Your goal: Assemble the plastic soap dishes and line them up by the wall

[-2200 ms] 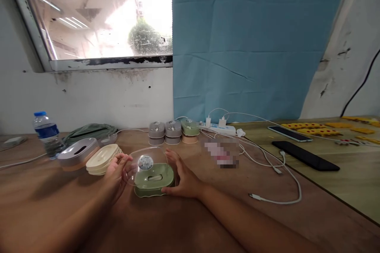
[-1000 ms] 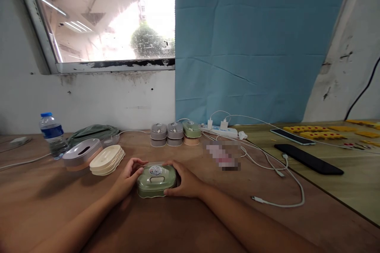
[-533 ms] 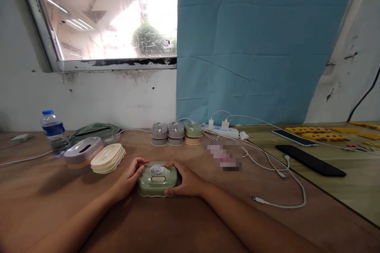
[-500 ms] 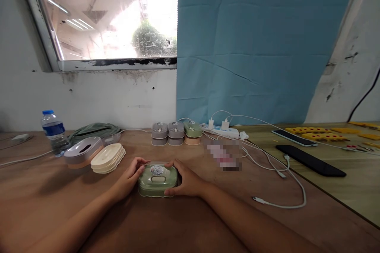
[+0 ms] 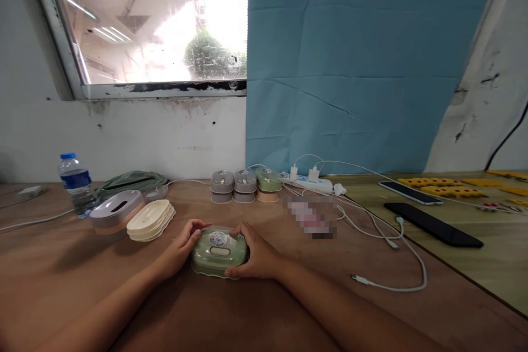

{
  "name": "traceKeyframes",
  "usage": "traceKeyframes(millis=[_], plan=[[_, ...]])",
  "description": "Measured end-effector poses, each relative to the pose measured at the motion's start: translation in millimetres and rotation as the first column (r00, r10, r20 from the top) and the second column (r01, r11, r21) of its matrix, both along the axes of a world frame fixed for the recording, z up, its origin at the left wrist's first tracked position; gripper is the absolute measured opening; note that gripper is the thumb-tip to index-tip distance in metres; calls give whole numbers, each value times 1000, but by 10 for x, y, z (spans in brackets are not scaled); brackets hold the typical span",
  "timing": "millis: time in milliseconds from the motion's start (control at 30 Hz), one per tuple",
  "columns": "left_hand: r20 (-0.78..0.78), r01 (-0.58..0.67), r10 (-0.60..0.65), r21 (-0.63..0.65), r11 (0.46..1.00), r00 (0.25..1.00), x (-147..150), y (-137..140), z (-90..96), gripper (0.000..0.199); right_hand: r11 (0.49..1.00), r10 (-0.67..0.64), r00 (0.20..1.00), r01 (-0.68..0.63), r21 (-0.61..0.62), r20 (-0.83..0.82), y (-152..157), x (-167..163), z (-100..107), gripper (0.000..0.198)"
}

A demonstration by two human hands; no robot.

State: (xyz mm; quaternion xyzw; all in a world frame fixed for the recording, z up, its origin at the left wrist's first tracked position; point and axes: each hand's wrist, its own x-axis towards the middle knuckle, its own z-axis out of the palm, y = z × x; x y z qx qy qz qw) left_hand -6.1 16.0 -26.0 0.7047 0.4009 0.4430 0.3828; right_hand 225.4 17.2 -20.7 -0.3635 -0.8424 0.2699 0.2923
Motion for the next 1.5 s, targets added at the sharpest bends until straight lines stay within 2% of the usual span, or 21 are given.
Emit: traceKeyframes(millis=[233, 333, 433, 500, 600, 667, 767, 833, 900, 1000, 1167, 1333, 1500], plan=[[7, 38, -38, -3, 999, 999, -24, 31, 9, 26, 998, -70, 994, 70, 2, 84, -142, -88, 120, 64], [3, 39, -39, 19, 999, 999, -24, 18, 14, 24, 998, 0, 997, -4, 55, 83, -123, -55, 76, 69], [-107, -6, 24, 160, 987, 994, -68, -11, 74, 22, 969, 134, 987, -150, 195, 93, -70, 18, 41, 74], [-230, -42, 132, 359, 933, 964, -167, -14, 130, 21, 929, 210, 969, -239, 281, 131, -37, 67, 53, 75], [-403, 0, 348, 653, 758, 846, -443, 26, 178, 20, 859, 310, 929, -364, 359, 201, 0, 107, 96, 73], [-461, 10, 496, 740, 672, 736, -679, 67, 160, 19, 818, 344, 911, -410, 404, 228, 19, 107, 108, 67], [-471, -92, 659, 769, 632, 586, -1010, 109, 73, 22, 806, 293, 923, -379, 454, 250, 43, 66, 81, 58], [-494, -143, 685, 746, 650, 535, -1164, 118, 12, 28, 816, 221, 944, -317, 483, 246, 64, 6, 48, 56], [-531, -163, 666, 705, 690, 524, -1251, 121, -27, 31, 823, 140, 963, -242, 513, 231, 101, -93, 16, 55], [-552, -194, 628, 647, 738, 548, -1281, 130, -33, 29, 824, 33, 978, -144, 548, 207, 209, -328, -20, 55], [-545, -233, 588, 583, 778, 598, -1263, 148, 20, 25, 824, -154, 973, 31, 566, 170, 534, -862, -81, 54], [-532, -265, 552, 521, 811, 642, -1279, 123, 74, 30, 831, -250, 956, 131, 541, 152, 884, -1330, -147, 52], [-542, -264, 508, 466, 844, 669, -1258, 66, 142, 31, 841, -350, 920, 226, 492, 176, 1114, -1609, -164, 45]])
